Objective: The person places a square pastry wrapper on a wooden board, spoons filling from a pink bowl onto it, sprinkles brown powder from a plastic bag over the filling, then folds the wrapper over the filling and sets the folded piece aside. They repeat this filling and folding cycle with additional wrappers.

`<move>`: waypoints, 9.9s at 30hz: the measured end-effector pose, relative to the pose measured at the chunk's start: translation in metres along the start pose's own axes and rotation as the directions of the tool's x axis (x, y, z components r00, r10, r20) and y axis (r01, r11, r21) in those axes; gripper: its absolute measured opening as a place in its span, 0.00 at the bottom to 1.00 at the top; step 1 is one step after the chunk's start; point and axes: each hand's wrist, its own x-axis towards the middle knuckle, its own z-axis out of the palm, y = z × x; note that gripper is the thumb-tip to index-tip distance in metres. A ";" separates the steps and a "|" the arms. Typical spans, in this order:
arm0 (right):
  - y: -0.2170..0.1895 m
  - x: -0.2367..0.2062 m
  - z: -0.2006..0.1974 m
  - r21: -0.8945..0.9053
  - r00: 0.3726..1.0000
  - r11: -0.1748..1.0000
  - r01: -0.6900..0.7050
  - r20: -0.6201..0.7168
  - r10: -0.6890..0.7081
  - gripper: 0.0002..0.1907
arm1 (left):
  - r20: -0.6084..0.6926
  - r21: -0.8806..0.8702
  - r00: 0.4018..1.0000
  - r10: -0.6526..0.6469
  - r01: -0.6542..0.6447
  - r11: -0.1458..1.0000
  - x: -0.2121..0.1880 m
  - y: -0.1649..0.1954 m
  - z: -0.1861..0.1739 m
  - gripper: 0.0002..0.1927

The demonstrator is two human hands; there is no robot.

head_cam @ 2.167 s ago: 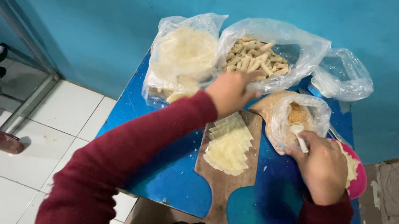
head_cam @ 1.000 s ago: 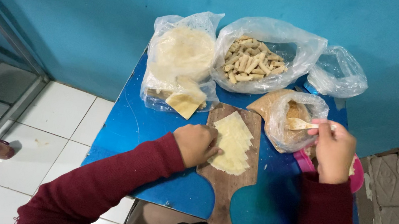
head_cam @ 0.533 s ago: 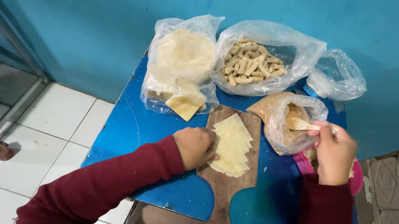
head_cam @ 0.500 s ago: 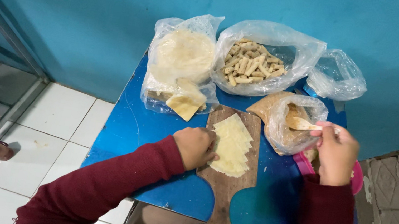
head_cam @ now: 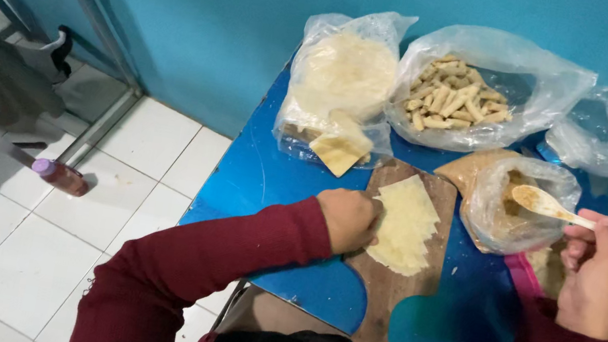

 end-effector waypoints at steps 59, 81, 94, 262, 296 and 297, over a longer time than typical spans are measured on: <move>0.006 -0.074 0.001 -0.038 0.990 0.991 0.132 0.056 -0.130 0.10 | -0.078 -0.272 0.992 0.094 -0.112 0.956 -0.009 0.005 0.014 0.16; -0.015 -0.091 0.081 -0.561 0.631 0.465 0.685 0.776 0.006 0.14 | -0.213 -0.392 0.963 0.163 -0.237 0.889 -0.007 0.015 0.014 0.13; 0.008 -0.102 0.076 -0.525 0.759 0.759 0.385 0.649 0.063 0.14 | -0.227 -0.273 0.962 0.155 -0.215 0.938 -0.009 0.020 0.020 0.17; 0.004 -0.035 -0.006 -0.785 0.920 0.480 0.392 0.326 -0.218 0.18 | -0.466 -0.138 0.836 0.290 -0.392 0.909 0.112 0.017 0.020 0.18; 0.025 -0.012 0.016 -0.105 0.999 0.994 -0.031 -0.026 0.028 0.10 | -0.288 -0.012 0.889 0.355 -0.374 0.927 -0.014 -0.004 0.010 0.16; 0.025 -0.012 0.015 -0.099 0.999 0.994 -0.034 -0.034 0.031 0.10 | -0.283 -0.025 0.895 0.345 -0.366 0.930 -0.014 -0.004 0.010 0.17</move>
